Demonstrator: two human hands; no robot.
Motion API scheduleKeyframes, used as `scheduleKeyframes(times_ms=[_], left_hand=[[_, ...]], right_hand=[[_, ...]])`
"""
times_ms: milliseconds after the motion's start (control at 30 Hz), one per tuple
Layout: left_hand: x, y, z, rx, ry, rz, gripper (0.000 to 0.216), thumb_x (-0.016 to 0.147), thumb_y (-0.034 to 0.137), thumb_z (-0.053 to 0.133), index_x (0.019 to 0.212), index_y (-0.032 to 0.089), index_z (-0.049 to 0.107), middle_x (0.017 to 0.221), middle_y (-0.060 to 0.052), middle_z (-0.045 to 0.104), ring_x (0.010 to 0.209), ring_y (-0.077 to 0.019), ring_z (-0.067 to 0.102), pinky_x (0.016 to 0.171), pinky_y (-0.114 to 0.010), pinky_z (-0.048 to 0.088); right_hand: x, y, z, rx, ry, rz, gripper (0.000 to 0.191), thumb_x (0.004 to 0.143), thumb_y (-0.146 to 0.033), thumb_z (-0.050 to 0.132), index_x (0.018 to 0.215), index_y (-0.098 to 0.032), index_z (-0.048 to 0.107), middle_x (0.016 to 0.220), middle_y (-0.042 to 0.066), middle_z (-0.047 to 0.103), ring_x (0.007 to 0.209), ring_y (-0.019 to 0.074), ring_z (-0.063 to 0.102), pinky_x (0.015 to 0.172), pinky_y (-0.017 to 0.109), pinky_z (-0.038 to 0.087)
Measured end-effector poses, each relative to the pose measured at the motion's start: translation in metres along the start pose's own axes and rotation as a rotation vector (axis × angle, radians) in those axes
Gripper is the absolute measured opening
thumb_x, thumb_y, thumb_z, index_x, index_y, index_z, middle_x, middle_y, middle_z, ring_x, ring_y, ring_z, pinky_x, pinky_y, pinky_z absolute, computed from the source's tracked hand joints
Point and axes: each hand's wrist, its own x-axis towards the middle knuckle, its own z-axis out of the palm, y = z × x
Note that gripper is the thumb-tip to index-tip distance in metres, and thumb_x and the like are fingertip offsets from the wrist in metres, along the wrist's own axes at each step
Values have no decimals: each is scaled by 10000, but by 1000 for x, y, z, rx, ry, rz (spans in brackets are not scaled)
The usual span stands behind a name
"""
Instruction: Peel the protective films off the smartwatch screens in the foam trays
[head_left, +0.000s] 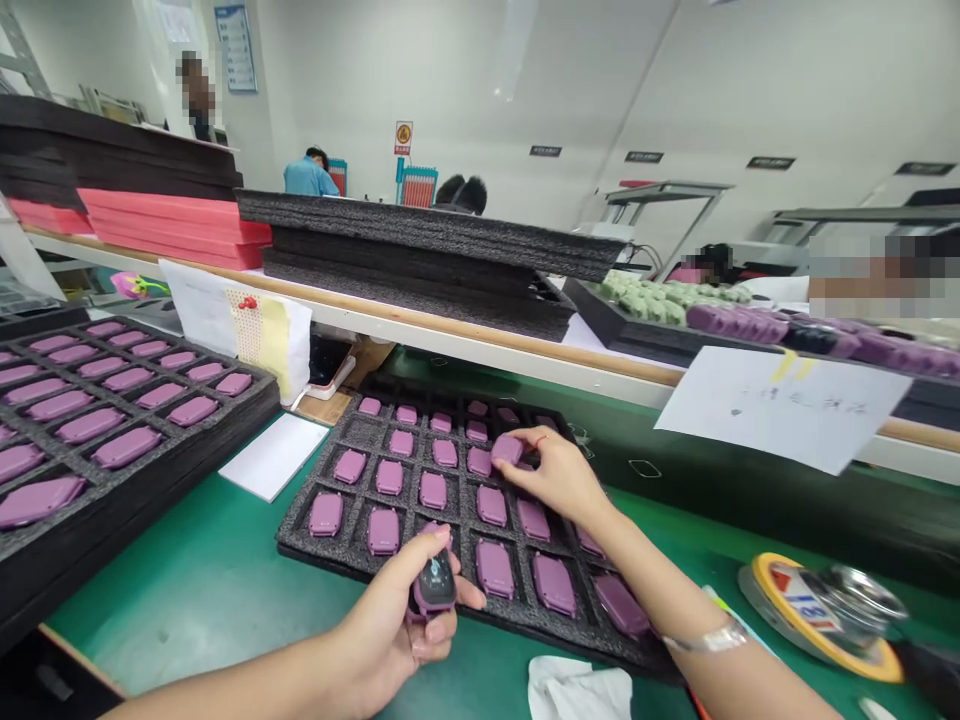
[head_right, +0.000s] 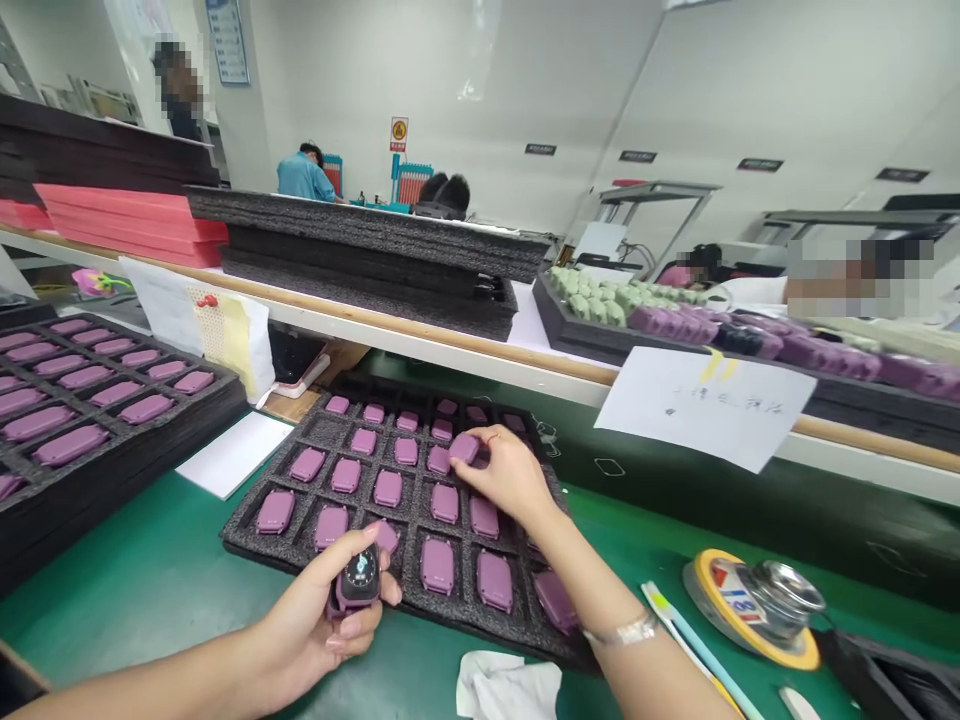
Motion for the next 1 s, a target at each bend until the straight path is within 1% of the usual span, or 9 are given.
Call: scheduleKeyframes(times_ms=[100,200,333,433,500,567,700,867,1000], left_hand=[[-1,1,0,165,-105,58,538,713,597,824,804,117,599,759,-69,671,417,-19,364,420,-171,164],[-4,2,3,204,-168,89,603,660,643,842,835,111,619,780,-74,669,446,-23,369,451,-184,165],[-4,4,5,82,-221,23,639,677,664,811,892,80,667,807,-103,669,466,-39,393,472,-201,173],[-3,3,4,5,-286,19,628,673,643,837,888,76,675,802,-82,648,464,-35,396,477,-202,176],[-3,3,3,-28,-341,22,614,686,650,833,852,84,661,746,-42,609,455,-27,376,475,-199,180],[-4,3,2,-44,-384,8,608,700,665,817,816,96,638,662,6,544,446,-24,344,471,-192,180],[-5,4,2,-24,-346,-36,621,648,666,851,796,112,614,598,47,485,424,-11,304,459,-168,165],[-8,4,6,67,-307,-13,714,598,757,818,798,92,651,719,-27,598,416,-6,352,440,-176,177],[-9,4,7,54,-329,57,659,630,723,828,808,115,644,606,34,502,429,-16,312,438,-176,161]], right_hand=[[19,30,1,-15,24,63,321,948,-416,667,1130,-151,669,1192,103,670,1114,239,641,1015,490,505],[24,35,-1,50,8,57,305,962,-394,658,1129,-139,667,1193,95,674,1133,244,645,1015,499,512],[3,-7,-10,189,69,2,350,1023,-421,532,1195,-136,640,1224,134,673,1172,262,644,1043,524,495],[-38,-62,-28,343,40,-146,406,1038,-527,424,1123,-202,652,1187,107,699,1147,221,672,980,392,562],[-68,-96,-41,427,-17,-314,416,885,-645,640,934,-232,648,1145,70,711,1103,212,693,909,299,594],[-91,-119,-50,370,-43,-506,314,849,-488,766,995,-239,641,1223,81,683,1127,209,685,906,271,594],[-106,-130,-47,284,75,-577,69,951,-246,663,1004,-224,625,1185,80,689,1117,187,677,942,286,583],[-104,-123,-33,280,127,-537,456,958,-314,658,1366,-156,528,1290,139,662,1213,231,634,1027,372,564],[-112,-124,-40,211,202,-627,429,893,-188,730,1308,-200,621,1221,79,717,1209,244,646,1112,424,513]])
